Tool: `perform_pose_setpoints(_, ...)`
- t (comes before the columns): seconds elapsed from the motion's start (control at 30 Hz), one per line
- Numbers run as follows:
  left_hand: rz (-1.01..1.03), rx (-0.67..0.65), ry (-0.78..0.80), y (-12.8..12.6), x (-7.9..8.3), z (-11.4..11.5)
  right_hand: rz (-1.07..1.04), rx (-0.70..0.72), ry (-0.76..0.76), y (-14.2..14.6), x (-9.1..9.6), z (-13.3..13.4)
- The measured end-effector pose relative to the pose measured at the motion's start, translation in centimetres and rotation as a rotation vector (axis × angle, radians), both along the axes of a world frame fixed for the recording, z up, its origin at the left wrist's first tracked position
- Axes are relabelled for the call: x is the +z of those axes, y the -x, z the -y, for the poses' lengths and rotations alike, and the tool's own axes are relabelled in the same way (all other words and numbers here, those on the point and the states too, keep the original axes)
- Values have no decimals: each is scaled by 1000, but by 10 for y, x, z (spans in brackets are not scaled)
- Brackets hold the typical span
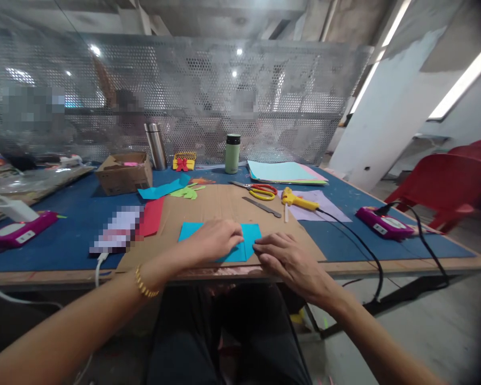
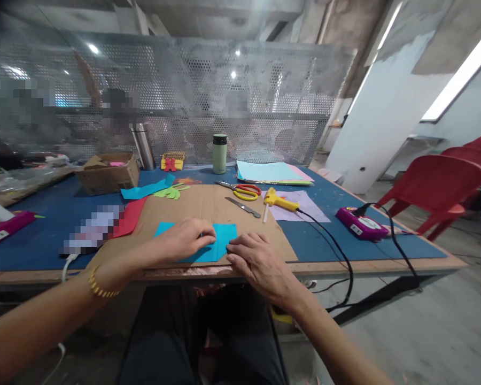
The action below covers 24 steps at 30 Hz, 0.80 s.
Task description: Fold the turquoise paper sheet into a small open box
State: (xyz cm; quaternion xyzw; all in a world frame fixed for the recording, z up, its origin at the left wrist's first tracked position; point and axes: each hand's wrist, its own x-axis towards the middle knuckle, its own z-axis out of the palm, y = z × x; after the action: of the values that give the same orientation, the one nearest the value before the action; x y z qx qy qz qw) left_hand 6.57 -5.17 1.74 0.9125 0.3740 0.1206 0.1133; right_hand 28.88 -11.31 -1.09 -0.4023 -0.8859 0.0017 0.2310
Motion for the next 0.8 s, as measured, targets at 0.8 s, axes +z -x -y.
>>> perform_pose_setpoints(0.8,145,-4,-455,-1,-46,64,-36,-272,82,16,-5,-21)
